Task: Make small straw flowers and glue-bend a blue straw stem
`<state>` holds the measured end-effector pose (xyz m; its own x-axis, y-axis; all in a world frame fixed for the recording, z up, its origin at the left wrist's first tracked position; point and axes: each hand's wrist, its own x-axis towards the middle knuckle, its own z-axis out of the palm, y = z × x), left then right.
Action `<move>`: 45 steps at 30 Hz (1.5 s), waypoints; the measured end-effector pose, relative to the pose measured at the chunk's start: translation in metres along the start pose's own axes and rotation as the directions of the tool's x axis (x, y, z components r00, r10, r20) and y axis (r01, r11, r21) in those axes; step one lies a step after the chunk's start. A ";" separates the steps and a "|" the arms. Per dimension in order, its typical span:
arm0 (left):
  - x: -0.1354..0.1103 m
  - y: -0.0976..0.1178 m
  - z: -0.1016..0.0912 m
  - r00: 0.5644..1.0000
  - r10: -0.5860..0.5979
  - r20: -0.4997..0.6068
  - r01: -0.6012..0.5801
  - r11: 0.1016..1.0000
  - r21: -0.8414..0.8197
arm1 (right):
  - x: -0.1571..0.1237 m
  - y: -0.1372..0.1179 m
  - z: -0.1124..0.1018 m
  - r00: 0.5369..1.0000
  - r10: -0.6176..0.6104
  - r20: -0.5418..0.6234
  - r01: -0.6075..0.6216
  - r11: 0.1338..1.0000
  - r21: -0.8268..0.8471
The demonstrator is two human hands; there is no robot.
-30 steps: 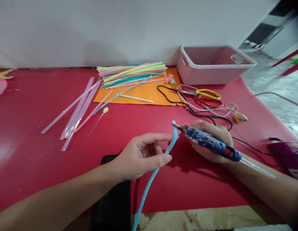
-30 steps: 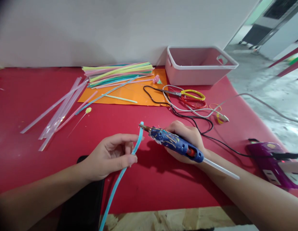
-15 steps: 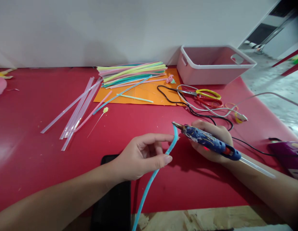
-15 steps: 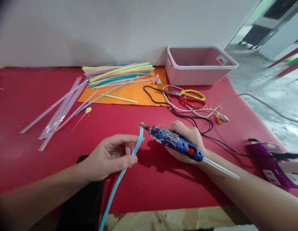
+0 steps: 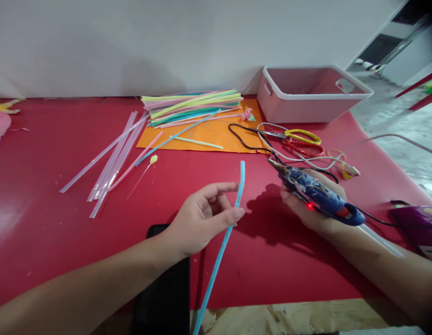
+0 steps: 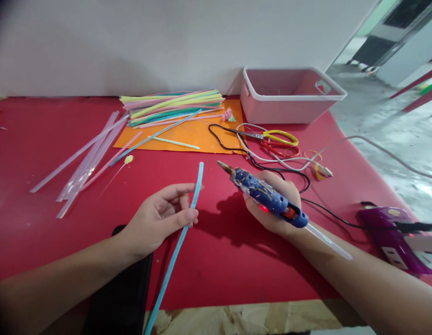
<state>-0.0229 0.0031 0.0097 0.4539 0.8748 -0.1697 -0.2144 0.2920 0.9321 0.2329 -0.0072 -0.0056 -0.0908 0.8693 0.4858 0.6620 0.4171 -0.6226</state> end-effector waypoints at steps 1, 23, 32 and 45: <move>0.000 0.001 0.001 0.999 -0.003 -0.032 0.004 1.000 0.007 | -0.001 0.000 0.000 1.000 -0.020 0.019 0.019 1.000 0.015; -0.001 -0.002 -0.001 0.972 0.228 0.050 -0.233 0.961 0.150 | 0.006 0.010 -0.004 0.883 -0.367 0.291 0.318 0.926 0.202; -0.003 -0.004 -0.003 0.959 0.269 0.089 -0.282 0.940 0.191 | 0.007 0.009 -0.002 0.896 -0.364 0.255 0.307 0.921 0.239; -0.002 -0.006 -0.005 0.954 0.262 0.148 -0.289 0.935 0.206 | 0.006 0.006 -0.002 0.906 -0.345 0.244 0.294 0.929 0.223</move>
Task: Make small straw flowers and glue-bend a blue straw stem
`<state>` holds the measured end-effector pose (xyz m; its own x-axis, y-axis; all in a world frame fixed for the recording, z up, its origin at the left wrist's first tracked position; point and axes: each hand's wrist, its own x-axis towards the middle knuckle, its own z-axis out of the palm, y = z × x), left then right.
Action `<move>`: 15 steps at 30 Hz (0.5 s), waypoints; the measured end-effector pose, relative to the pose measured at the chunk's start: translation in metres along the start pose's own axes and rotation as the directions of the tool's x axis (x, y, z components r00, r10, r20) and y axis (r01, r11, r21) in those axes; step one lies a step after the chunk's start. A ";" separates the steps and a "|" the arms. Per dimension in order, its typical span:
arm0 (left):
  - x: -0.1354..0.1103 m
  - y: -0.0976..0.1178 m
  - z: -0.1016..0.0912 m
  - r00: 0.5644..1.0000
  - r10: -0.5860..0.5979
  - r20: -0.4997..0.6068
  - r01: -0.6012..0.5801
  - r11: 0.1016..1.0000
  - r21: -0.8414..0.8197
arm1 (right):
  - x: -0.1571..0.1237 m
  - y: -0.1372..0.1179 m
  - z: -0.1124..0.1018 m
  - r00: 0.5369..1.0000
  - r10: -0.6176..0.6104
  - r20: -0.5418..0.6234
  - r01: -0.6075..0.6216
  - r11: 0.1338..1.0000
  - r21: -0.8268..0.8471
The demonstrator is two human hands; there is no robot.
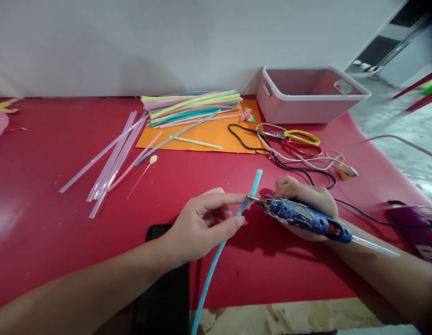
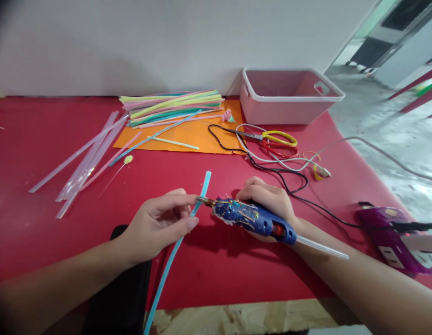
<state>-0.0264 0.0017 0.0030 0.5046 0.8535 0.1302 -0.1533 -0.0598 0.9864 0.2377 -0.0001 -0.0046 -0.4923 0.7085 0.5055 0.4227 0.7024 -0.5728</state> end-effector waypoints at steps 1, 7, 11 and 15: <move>0.000 0.000 0.000 1.000 -0.001 0.004 0.001 1.000 0.004 | 0.001 0.000 0.000 1.000 0.004 0.005 -0.004 1.000 0.004; 0.001 0.001 0.001 1.000 0.029 0.008 -0.029 1.000 0.009 | 0.001 -0.001 0.001 1.000 -0.001 -0.029 0.002 0.999 0.050; 0.001 0.002 0.002 0.999 0.036 0.010 -0.036 0.999 0.012 | -0.001 -0.001 0.003 0.998 0.040 -0.052 -0.037 0.998 0.051; -0.002 0.001 0.001 1.000 0.016 0.020 -0.016 1.000 0.024 | -0.001 0.000 0.003 0.997 0.055 -0.059 -0.050 0.996 0.074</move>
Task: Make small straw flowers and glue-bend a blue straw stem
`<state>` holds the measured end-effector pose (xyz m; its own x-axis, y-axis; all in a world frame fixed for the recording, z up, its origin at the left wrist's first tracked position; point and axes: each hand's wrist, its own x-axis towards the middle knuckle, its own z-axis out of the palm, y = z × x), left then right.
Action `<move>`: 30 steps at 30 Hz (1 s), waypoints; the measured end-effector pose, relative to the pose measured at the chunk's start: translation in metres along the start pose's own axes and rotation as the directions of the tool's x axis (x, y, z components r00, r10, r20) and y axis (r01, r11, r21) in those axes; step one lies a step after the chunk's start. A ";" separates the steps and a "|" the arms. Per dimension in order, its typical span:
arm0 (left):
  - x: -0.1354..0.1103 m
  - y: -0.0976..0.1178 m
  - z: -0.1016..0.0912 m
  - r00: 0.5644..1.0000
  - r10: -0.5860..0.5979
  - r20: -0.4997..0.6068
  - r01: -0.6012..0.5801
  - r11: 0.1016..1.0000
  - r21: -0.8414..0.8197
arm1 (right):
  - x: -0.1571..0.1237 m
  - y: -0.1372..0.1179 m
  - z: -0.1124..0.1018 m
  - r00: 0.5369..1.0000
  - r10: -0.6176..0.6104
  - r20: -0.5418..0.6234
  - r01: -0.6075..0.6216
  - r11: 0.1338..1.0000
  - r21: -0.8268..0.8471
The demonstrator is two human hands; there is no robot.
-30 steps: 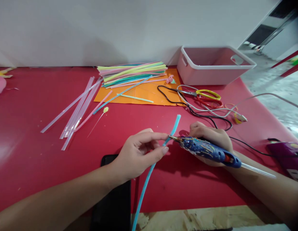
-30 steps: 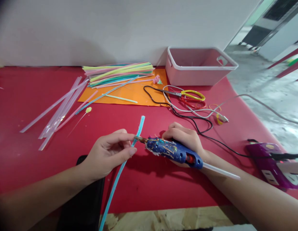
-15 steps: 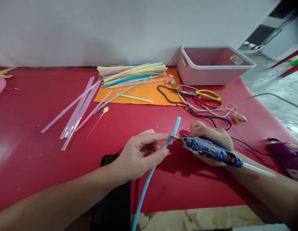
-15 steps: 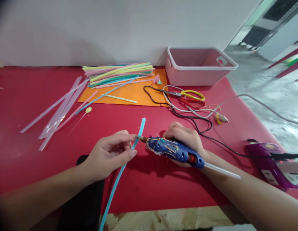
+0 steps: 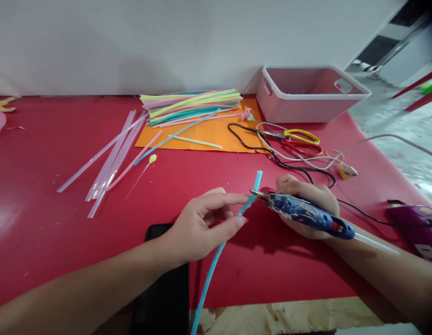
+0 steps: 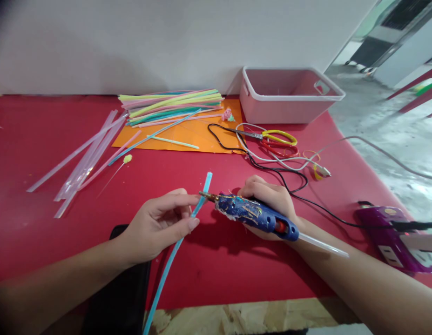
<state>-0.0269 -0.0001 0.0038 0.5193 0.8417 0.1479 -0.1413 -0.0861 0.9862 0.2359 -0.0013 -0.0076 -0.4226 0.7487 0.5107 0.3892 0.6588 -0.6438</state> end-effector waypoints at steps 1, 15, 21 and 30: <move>-0.001 0.000 0.000 1.000 -0.007 0.004 0.007 1.000 0.001 | 0.000 0.000 0.000 1.000 0.002 -0.002 -0.002 1.000 0.009; -0.002 0.001 -0.001 0.999 -0.044 0.027 0.042 0.996 0.078 | 0.000 -0.003 -0.001 0.996 0.085 -0.040 -0.086 0.995 -0.041; -0.002 0.004 -0.001 0.995 -0.091 0.027 0.088 0.992 0.095 | -0.001 -0.006 0.000 0.995 0.081 -0.057 -0.087 0.990 -0.112; -0.001 0.005 0.006 0.972 -0.233 0.026 0.231 0.970 0.078 | 0.004 -0.001 0.014 0.884 0.312 -0.349 -0.301 0.950 0.086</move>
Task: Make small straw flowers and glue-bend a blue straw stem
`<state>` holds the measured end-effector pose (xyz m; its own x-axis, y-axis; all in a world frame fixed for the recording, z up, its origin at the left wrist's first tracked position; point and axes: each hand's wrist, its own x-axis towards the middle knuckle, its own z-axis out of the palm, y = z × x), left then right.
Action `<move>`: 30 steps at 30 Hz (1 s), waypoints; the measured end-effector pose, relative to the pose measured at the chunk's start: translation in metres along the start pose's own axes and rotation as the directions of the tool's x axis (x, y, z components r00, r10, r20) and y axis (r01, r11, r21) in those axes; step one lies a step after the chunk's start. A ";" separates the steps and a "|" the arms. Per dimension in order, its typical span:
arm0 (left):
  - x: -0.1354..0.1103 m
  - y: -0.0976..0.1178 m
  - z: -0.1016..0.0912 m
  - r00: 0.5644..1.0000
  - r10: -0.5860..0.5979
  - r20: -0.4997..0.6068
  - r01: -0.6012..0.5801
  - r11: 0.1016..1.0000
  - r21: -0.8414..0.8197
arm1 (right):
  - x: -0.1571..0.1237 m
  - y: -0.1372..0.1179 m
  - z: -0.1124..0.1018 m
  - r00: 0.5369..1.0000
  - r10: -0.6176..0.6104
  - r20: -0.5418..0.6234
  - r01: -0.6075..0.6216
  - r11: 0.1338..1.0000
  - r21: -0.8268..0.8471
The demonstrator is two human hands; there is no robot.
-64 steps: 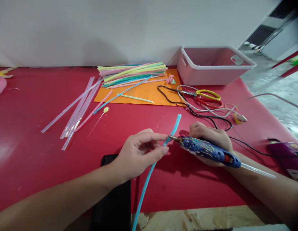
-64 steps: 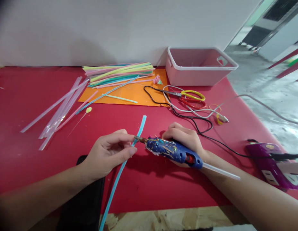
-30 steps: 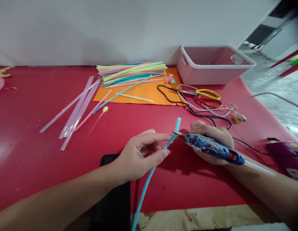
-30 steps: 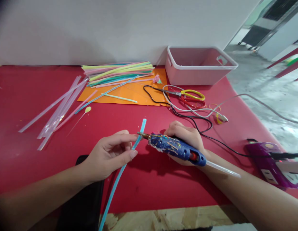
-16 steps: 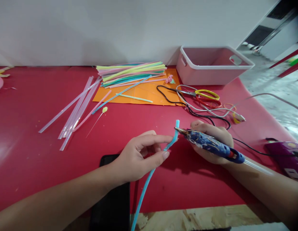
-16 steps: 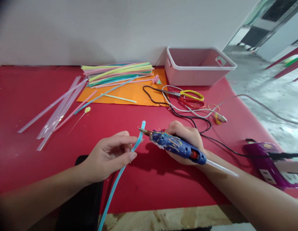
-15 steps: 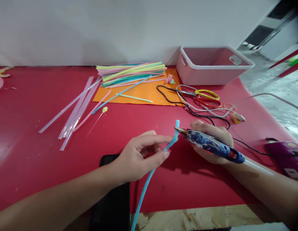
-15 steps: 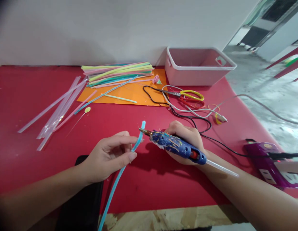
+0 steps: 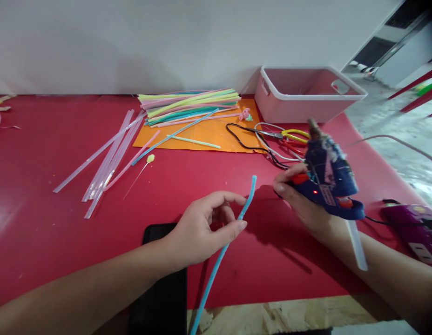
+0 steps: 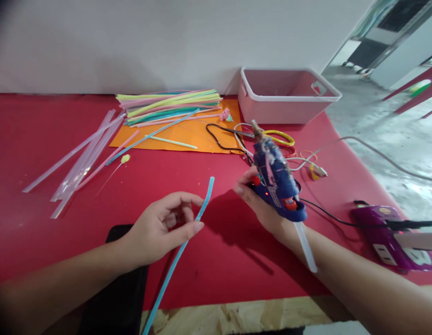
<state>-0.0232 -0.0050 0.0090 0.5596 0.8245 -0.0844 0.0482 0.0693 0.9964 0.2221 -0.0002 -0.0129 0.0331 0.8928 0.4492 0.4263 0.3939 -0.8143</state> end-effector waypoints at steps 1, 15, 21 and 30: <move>0.000 0.000 0.001 1.000 -0.003 -0.021 0.003 1.000 0.013 | -0.001 -0.004 0.003 1.000 0.018 -0.007 -0.017 0.994 0.107; -0.005 0.001 0.006 0.983 0.181 -0.039 -0.162 0.942 0.295 | -0.021 -0.041 0.031 0.939 0.102 0.329 -0.271 0.807 0.524; -0.004 0.003 0.007 0.990 0.140 -0.021 -0.130 0.959 0.253 | -0.019 -0.033 0.029 0.960 0.165 0.226 -0.256 0.844 0.472; -0.002 0.000 0.004 1.000 0.015 0.020 -0.018 0.984 0.177 | -0.015 -0.012 0.025 0.976 0.216 0.025 -0.203 0.862 0.464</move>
<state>-0.0209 -0.0086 0.0090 0.5766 0.8141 -0.0694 0.1837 -0.0464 0.9819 0.1941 -0.0129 -0.0189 0.1017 0.9620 0.2534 -0.0584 0.2601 -0.9638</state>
